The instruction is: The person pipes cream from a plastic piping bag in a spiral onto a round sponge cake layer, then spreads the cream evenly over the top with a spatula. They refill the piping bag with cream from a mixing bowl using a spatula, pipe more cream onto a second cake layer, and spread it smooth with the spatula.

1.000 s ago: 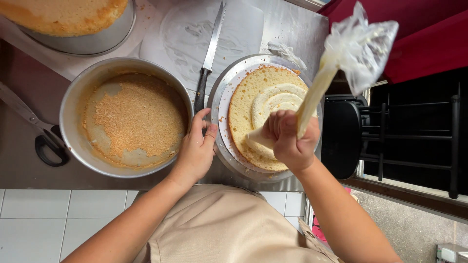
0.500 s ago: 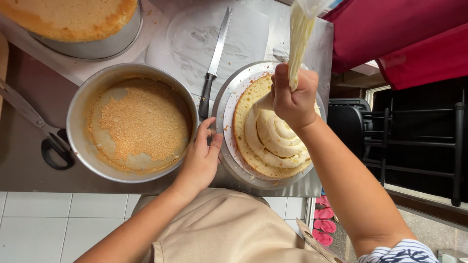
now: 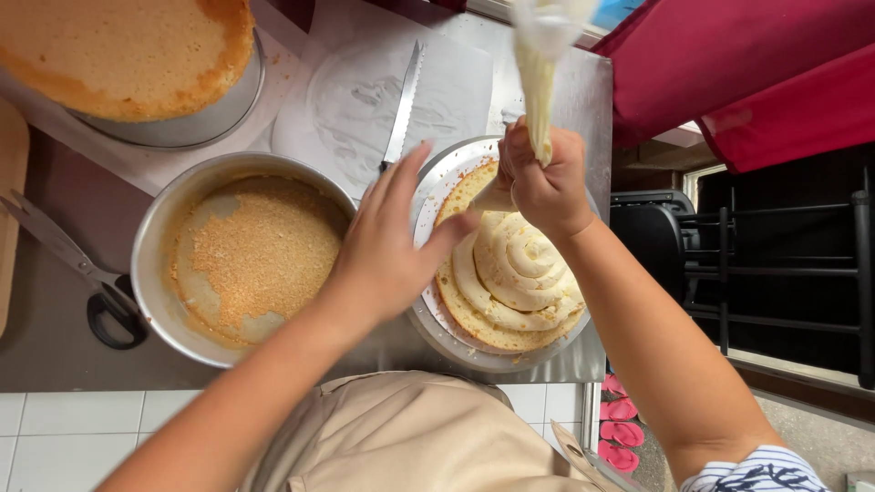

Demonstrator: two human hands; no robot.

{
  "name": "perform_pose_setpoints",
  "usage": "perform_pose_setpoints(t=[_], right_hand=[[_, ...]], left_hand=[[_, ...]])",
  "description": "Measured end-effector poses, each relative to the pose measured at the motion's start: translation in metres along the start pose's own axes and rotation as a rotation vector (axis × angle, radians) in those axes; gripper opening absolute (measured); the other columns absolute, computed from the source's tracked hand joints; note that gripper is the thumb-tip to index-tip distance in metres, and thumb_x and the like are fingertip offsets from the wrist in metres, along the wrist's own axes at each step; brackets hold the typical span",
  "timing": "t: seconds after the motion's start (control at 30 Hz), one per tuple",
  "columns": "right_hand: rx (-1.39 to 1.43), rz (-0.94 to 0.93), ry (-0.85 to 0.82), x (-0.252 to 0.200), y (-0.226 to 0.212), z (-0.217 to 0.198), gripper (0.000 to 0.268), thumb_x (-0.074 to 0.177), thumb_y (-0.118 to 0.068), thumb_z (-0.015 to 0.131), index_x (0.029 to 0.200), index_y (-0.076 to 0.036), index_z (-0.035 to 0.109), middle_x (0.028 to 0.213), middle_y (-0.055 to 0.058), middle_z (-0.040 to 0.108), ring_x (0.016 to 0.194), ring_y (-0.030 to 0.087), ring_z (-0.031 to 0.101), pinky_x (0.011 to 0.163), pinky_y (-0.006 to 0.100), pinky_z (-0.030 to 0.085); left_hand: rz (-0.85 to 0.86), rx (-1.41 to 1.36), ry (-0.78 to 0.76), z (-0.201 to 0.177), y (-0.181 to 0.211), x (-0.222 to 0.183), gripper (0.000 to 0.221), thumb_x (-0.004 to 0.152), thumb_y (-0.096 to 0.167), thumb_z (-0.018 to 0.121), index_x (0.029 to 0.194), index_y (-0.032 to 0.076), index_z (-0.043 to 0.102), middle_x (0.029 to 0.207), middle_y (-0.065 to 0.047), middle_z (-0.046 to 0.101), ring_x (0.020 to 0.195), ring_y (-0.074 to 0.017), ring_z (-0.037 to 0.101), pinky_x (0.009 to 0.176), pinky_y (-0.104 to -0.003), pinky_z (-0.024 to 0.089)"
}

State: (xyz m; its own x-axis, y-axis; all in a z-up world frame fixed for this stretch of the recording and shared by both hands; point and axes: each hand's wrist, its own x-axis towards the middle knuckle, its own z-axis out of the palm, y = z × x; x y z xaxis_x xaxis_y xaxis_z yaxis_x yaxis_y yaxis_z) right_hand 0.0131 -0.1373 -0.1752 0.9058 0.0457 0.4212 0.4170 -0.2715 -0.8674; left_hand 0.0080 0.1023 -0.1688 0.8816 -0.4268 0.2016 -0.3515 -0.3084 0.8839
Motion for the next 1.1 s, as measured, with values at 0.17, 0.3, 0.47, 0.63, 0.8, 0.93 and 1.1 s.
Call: perform_pose_setpoints(t=[0.17, 0.3, 0.47, 0.63, 0.8, 0.93, 1.1], right_hand=[[-0.062, 0.028, -0.119, -0.004, 0.003, -0.014, 0.016, 0.105, -0.016, 0.061, 0.105, -0.001, 0.059, 0.092, 0.004, 0.062, 0.079, 0.012, 0.059, 0.071, 0.023, 0.050], [0.137, 0.155, -0.107, -0.012, 0.005, -0.032, 0.038, 0.104, -0.021, 0.065, 0.133, 0.002, 0.055, 0.123, 0.006, 0.064, 0.110, 0.014, 0.060, 0.095, 0.026, 0.051], [0.561, 0.229, -0.079, -0.004, -0.024, -0.044, 0.060, 0.108, -0.039, 0.056, 0.152, -0.001, 0.041, 0.151, 0.007, 0.052, 0.145, 0.016, 0.049, 0.126, 0.034, 0.038], [0.475, 0.262, -0.017, -0.009, 0.001, -0.046, 0.045, 0.117, -0.029, 0.042, 0.152, 0.000, 0.043, 0.144, 0.007, 0.054, 0.137, 0.015, 0.052, 0.121, 0.032, 0.040], [0.119, 0.233, 0.022, -0.016, 0.025, -0.050, 0.036, 0.118, -0.015, 0.040, 0.150, 0.002, 0.044, 0.142, 0.005, 0.052, 0.133, 0.013, 0.050, 0.118, 0.028, 0.039], [-0.020, 0.150, 0.027, -0.015, 0.008, -0.043, 0.044, 0.109, -0.002, 0.040, 0.153, 0.002, 0.035, 0.153, 0.005, 0.041, 0.140, 0.011, 0.042, 0.121, 0.025, 0.033], [0.000, 0.268, 0.020, -0.034, 0.019, -0.046, 0.027, 0.108, -0.001, 0.039, 0.133, 0.002, 0.048, 0.133, 0.005, 0.056, 0.121, 0.008, 0.052, 0.105, 0.024, 0.043]], left_hand=[[0.138, -0.277, -0.117, 0.031, 0.047, 0.096, 0.072, 0.093, 0.049, 0.075, 0.140, 0.000, 0.052, 0.128, -0.019, 0.065, 0.119, -0.0284, 0.069, 0.099, -0.039, 0.055], [0.151, -0.634, -0.146, 0.053, 0.060, 0.118, 0.038, 0.107, 0.038, 0.058, 0.123, 0.007, 0.071, 0.105, -0.007, 0.083, 0.103, -0.0191, 0.081, 0.096, -0.033, 0.062], [0.112, -0.598, -0.239, 0.053, 0.072, 0.127, 0.027, 0.106, 0.024, 0.049, 0.117, 0.008, 0.068, 0.105, -0.001, 0.078, 0.097, -0.0135, 0.076, 0.088, -0.030, 0.059], [0.124, -0.623, -0.237, 0.068, 0.065, 0.136, 0.023, 0.103, 0.016, 0.051, 0.108, 0.005, 0.071, 0.096, -0.006, 0.079, 0.090, -0.0150, 0.077, 0.085, -0.031, 0.061], [0.105, -0.636, -0.216, 0.069, 0.067, 0.133, 0.024, 0.102, 0.015, 0.047, 0.099, 0.005, 0.068, 0.084, -0.004, 0.079, 0.078, -0.0141, 0.077, 0.075, -0.030, 0.063], [0.125, -0.530, -0.120, 0.067, 0.077, 0.132, 0.037, 0.108, 0.028, 0.046, 0.085, 0.004, 0.063, 0.068, -0.003, 0.074, 0.064, -0.0143, 0.075, 0.068, -0.031, 0.060], [0.123, -0.482, -0.074, 0.080, 0.074, 0.137, 0.046, 0.109, 0.036, 0.042, 0.085, 0.006, 0.066, 0.056, -0.005, 0.067, 0.054, -0.0176, 0.071, 0.070, -0.032, 0.061]])
